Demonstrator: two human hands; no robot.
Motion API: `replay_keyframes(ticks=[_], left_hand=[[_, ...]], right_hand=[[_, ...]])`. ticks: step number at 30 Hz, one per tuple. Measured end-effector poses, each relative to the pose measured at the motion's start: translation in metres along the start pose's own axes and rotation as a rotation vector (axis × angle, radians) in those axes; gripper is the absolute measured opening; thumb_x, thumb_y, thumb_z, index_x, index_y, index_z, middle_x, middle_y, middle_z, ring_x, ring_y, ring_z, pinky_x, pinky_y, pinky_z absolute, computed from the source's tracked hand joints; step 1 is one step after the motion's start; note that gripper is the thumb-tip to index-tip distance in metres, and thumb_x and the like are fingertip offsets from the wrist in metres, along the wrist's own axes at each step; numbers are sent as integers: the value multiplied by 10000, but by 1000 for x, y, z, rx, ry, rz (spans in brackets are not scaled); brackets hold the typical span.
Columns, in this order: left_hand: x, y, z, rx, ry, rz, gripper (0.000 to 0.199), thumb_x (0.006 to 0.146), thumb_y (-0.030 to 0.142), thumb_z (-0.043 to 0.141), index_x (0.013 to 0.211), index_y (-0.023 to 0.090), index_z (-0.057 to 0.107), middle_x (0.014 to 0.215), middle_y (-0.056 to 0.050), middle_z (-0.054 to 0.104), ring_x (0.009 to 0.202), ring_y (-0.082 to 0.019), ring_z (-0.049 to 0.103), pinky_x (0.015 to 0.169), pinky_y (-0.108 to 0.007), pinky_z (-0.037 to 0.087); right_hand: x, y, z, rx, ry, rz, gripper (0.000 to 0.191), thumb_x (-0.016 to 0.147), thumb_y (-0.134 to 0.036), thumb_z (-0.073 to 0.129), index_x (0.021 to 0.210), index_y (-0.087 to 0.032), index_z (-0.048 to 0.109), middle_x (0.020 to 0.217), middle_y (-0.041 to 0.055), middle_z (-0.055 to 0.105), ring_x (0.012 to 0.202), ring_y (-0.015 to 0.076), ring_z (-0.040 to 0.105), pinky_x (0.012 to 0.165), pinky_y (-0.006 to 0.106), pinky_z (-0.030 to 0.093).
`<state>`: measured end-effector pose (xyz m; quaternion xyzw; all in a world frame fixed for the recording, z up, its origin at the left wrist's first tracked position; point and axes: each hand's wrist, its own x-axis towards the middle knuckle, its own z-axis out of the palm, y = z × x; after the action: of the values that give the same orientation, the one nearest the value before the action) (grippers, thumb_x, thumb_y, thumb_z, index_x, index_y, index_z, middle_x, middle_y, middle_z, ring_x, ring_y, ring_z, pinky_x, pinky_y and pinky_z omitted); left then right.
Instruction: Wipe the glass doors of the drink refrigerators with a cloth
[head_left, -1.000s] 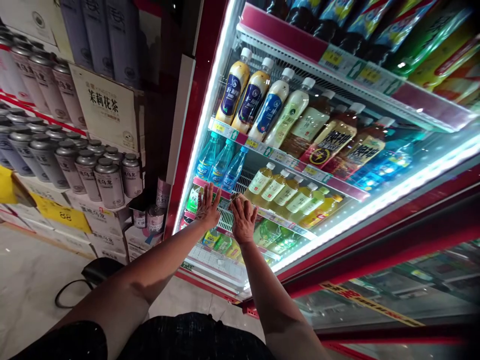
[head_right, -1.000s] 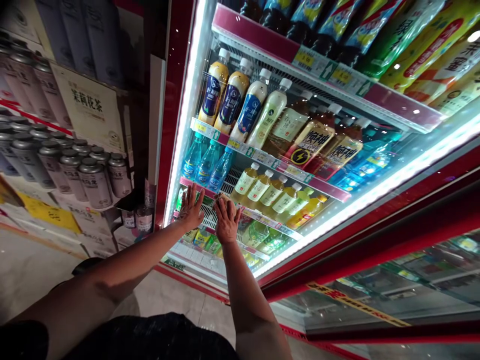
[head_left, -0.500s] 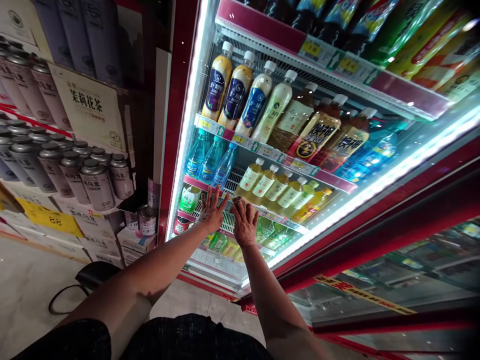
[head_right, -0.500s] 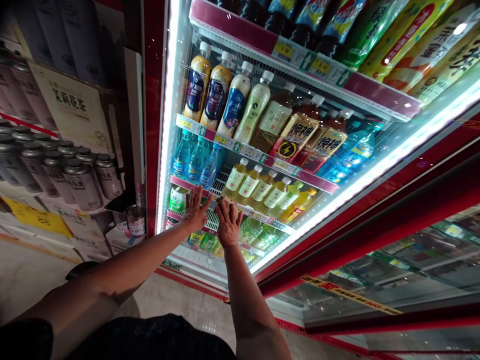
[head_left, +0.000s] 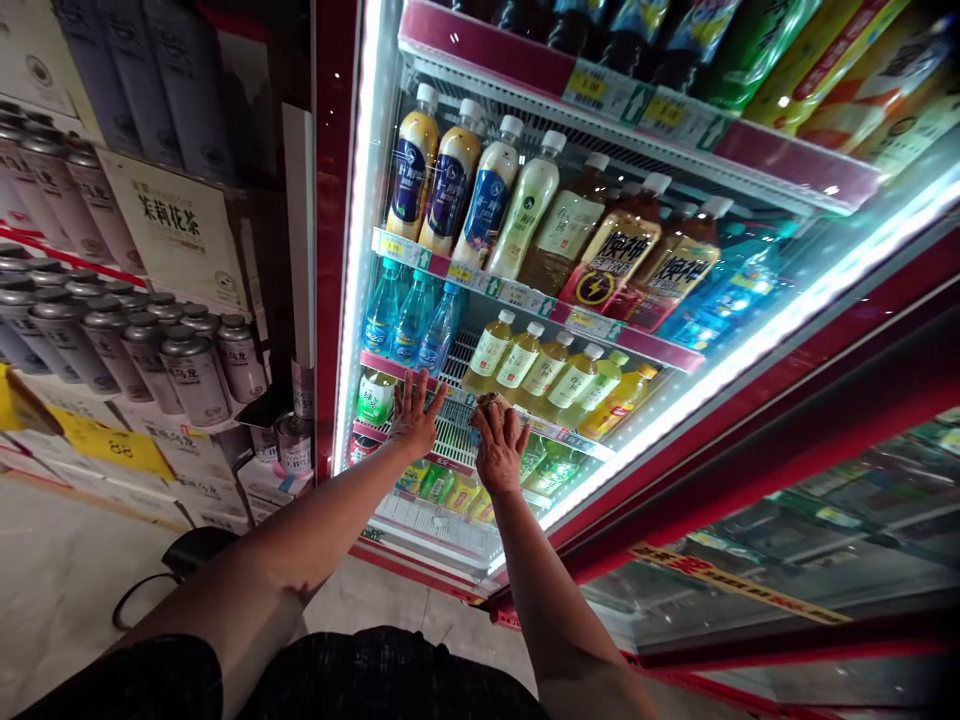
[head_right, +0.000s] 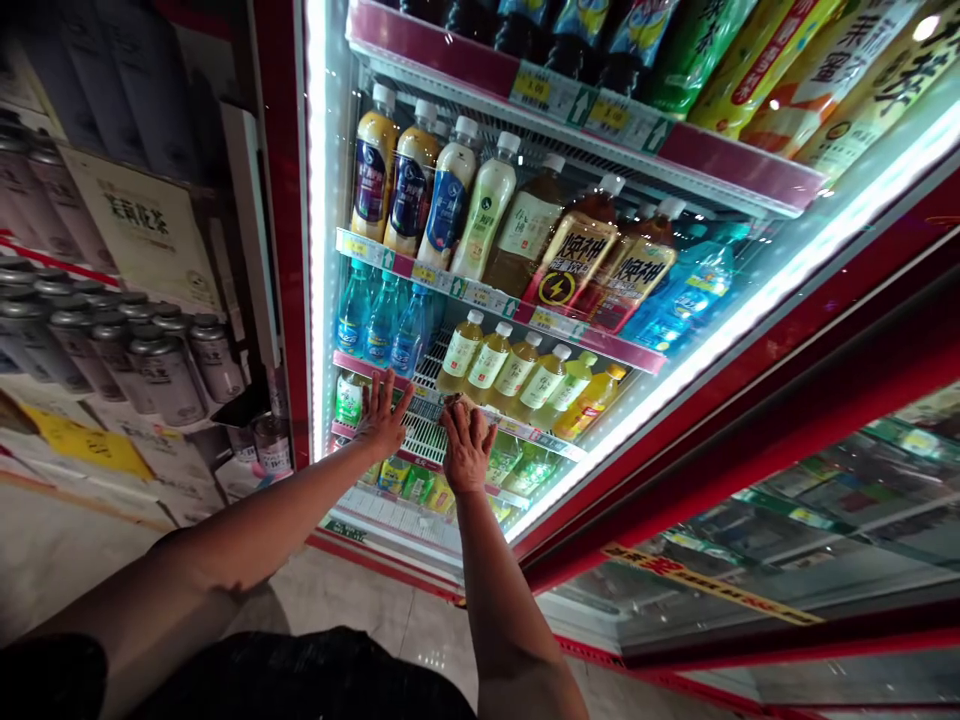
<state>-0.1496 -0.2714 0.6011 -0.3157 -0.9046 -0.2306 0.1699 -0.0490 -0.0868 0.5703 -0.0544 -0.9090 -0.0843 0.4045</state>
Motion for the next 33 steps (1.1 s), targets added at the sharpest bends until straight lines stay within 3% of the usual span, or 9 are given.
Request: replay_keyframes(ticks=[3, 6, 10, 14, 18, 22, 25, 29, 33], left_hand=[[0, 3, 0, 0, -14, -22, 996, 801, 135, 690, 1649, 272, 187, 1678, -91, -271, 1530, -421, -215, 1260, -658, 2], [-2, 8, 2, -6, -7, -43, 1009, 797, 133, 686, 1653, 253, 166, 1670, -101, -292, 1517, -420, -246, 1262, -650, 0], [-8, 13, 7, -33, 46, -30, 1060, 813, 153, 677, 1661, 237, 46, 1663, -112, -307, 1519, -413, -241, 1269, -639, 56], [-15, 23, 12, -32, 125, 74, 1098, 832, 150, 659, 1650, 284, -60, 1672, -101, -294, 1550, -418, -158, 1266, -646, 113], [-14, 40, 15, -23, 116, 146, 1064, 828, 121, 650, 1650, 341, 11, 1710, -50, -213, 1563, -409, -126, 1265, -658, 117], [-10, 53, 21, -18, 88, 150, 1008, 812, 104, 670, 1641, 372, 164, 1676, -20, -297, 1544, -428, -170, 1258, -670, 104], [-8, 56, 25, -12, 87, 123, 1003, 806, 87, 672, 1632, 394, 192, 1668, 1, -311, 1542, -419, -183, 1259, -666, 107], [-10, 56, 30, -2, 78, 110, 1003, 807, 58, 652, 1633, 387, 188, 1668, -7, -306, 1544, -405, -187, 1259, -664, 110], [-11, 60, 34, -1, 85, 92, 1039, 792, 59, 669, 1643, 359, 154, 1662, -32, -316, 1535, -416, -202, 1255, -671, 108]], right_hand=[[7, 2, -3, 14, 48, 117, 595, 963, -171, 432, 1545, -285, 479, 1649, 44, 402, 1601, 298, 38, 1256, 656, 68], [13, -3, -5, 43, 37, 131, 602, 963, -193, 440, 1562, -259, 456, 1674, 60, 352, 1601, 314, -20, 1253, 664, 81], [0, 6, -9, 61, -37, 34, 576, 979, -194, 430, 1543, -303, 478, 1646, 26, 411, 1600, 275, 44, 1270, 628, 80], [-15, 28, -15, 63, -10, 176, 548, 1001, -213, 404, 1537, -286, 488, 1637, 44, 423, 1600, 283, 59, 1262, 635, 115], [-10, 32, -18, 91, 40, 317, 570, 1004, -251, 404, 1573, -255, 433, 1688, 73, 317, 1602, 316, -20, 1241, 665, 140], [-17, 33, -20, 93, -32, 219, 553, 1008, -255, 408, 1558, -271, 458, 1673, 50, 354, 1605, 296, 0, 1257, 623, 135], [-36, 49, -21, 68, -68, 190, 555, 995, -216, 417, 1540, -306, 481, 1649, 27, 402, 1603, 270, 60, 1267, 598, 124], [-43, 70, -24, 53, 22, 362, 578, 995, -209, 385, 1569, -267, 438, 1668, 70, 359, 1604, 300, 41, 1244, 639, 149], [-33, 69, -25, 100, 94, 419, 607, 1003, -277, 388, 1607, -229, 361, 1708, 111, 248, 1601, 343, -32, 1217, 684, 187]])
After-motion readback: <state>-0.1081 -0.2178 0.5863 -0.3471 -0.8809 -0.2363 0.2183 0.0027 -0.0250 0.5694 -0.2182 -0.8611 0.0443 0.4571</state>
